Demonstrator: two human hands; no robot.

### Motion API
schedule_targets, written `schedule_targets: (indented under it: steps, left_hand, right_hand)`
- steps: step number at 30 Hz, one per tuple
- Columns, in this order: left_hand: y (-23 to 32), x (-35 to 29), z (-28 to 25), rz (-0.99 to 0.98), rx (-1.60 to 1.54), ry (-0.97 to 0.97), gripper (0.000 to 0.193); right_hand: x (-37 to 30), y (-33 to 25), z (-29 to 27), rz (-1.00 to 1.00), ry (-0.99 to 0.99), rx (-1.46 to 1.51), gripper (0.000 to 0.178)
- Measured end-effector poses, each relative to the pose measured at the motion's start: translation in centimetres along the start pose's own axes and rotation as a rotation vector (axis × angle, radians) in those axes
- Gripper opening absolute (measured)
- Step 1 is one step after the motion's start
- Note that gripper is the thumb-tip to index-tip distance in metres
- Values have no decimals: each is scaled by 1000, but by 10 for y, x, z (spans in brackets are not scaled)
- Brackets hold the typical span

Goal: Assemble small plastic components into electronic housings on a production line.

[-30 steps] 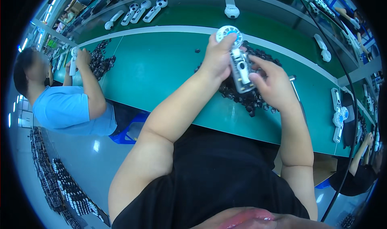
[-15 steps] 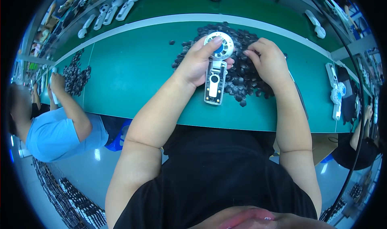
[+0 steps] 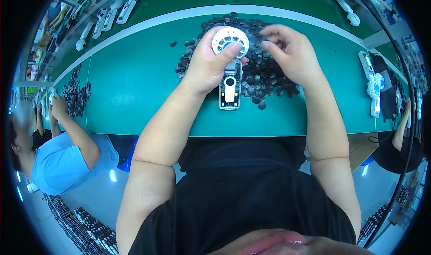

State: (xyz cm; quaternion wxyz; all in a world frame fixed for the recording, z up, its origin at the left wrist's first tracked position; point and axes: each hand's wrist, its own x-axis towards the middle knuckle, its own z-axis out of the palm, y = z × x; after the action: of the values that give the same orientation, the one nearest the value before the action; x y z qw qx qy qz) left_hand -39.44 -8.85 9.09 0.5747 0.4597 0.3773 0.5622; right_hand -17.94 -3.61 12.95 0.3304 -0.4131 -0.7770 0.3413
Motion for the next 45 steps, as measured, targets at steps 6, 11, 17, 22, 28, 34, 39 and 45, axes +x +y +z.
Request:
schedule_targets:
  steps: [6,11,17,22,28,34,39,45]
  left_hand:
    - [-1,2,-5,-39,-120,-28,53]
    - [1,-1,-6,-43,-212,-93,54]
    - [0,0,-5,-49,-227,-169,57]
    - [2,-1,0,-75,-218,-161,57]
    - [1,-2,7,-46,-227,-138,58]
    - [0,-3,13,14,-228,-101,57]
    - [-2,-5,15,38,-197,-86,61]
    - [-1,-7,13,109,-112,-131,63]
  right_hand:
    - [-1,10,0,-870,295,-357,24]
    - [-4,-1,-1,-995,367,-357,28]
    - [-4,-2,2,-856,268,-223,22]
    - [-9,-7,7,-429,136,187,4]
    - [-15,-7,30,-44,38,706,9]
    - [-13,2,40,-14,-46,700,18]
    - [-14,2,47,-158,188,358,26]
    - [-12,-9,31,-42,-255,769,49]
